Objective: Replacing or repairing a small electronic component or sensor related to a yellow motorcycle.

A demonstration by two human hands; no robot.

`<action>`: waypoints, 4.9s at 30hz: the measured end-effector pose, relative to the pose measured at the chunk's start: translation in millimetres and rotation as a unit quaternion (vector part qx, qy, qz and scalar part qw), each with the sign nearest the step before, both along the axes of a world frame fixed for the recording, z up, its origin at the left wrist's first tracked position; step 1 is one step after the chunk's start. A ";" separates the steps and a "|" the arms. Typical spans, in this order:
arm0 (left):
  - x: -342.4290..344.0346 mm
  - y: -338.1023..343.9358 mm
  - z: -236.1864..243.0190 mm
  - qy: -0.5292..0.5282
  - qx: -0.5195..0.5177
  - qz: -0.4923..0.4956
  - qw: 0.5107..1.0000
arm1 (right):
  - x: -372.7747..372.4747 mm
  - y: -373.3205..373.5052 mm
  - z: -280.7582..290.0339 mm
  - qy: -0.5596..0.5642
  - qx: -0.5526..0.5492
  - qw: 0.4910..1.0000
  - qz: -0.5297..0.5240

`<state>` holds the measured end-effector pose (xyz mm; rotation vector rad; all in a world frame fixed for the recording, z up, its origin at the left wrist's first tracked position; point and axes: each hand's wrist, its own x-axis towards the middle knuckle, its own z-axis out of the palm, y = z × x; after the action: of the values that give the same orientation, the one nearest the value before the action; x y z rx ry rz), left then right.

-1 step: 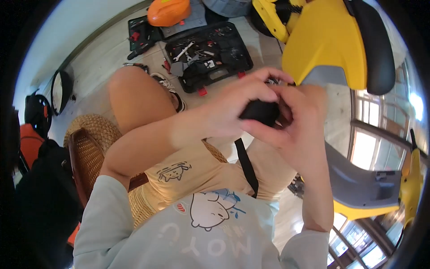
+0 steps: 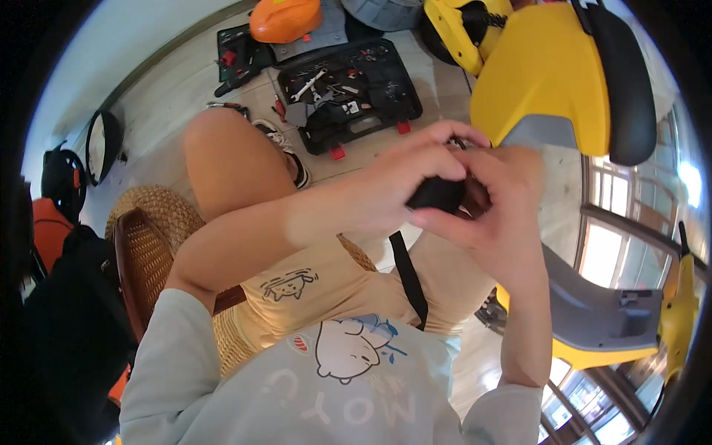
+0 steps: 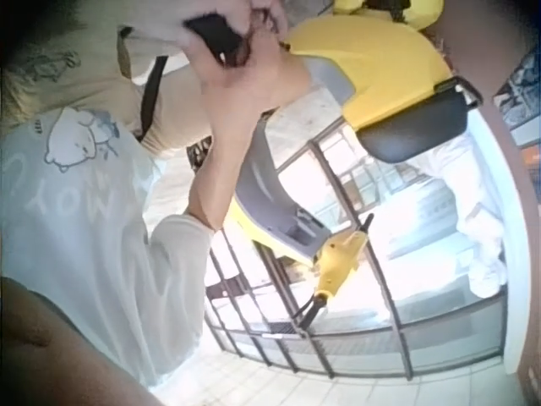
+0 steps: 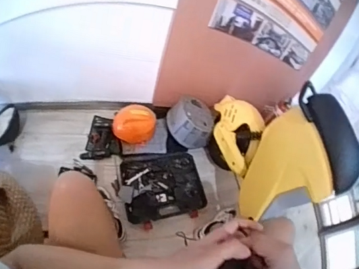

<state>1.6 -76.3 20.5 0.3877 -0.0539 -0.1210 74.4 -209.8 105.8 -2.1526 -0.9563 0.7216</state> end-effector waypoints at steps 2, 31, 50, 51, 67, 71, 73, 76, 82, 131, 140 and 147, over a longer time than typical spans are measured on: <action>-3.9 -1.5 3.0 0.058 0.045 0.016 0.997 | 13.7 -1.2 -3.7 0.014 0.015 0.997 0.078; 19.1 28.7 2.3 0.108 -0.127 0.039 0.985 | 38.0 11.0 -29.1 0.076 0.113 0.990 -0.032; 16.7 32.0 0.4 0.206 -0.234 0.074 0.947 | 50.8 26.3 -42.1 0.088 0.127 0.988 0.007; 16.4 32.2 0.6 0.201 -0.249 0.073 0.945 | 51.1 26.9 -42.6 0.100 0.124 0.987 0.003; 12.7 35.2 1.9 0.228 -0.209 0.141 0.940 | 27.5 31.7 -42.4 -0.058 0.141 0.988 0.040; 12.6 33.5 -0.8 0.235 -0.210 0.138 0.939 | 21.5 29.7 -76.3 -0.347 0.218 0.910 0.060; 10.5 33.5 0.4 0.211 -0.212 0.118 0.947 | 21.4 26.7 -81.4 -0.401 0.204 0.891 0.065; 13.6 38.6 -0.7 0.214 -0.142 0.102 0.961 | 22.6 22.4 -82.0 -0.424 0.210 0.877 0.088; 13.9 35.0 -6.0 0.190 0.118 0.100 0.970 | 33.8 -3.1 -77.4 -0.496 0.176 0.844 0.108; 31.1 -17.1 -37.1 0.438 -0.019 0.122 0.891 | 226.4 71.6 -472.8 -0.029 -0.254 0.934 -0.251; 19.5 11.0 -18.1 0.510 -0.046 0.070 0.856 | 228.7 68.6 -508.7 -0.141 -0.267 0.941 -0.154; 6.7 9.1 -42.1 0.461 0.182 0.070 0.866 | 213.8 85.9 -512.4 -0.166 -0.355 0.907 -0.152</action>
<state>8.3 -67.3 -21.7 0.6776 0.9596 -0.1631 288.1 -123.8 -406.5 -3.0570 -0.5181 0.6106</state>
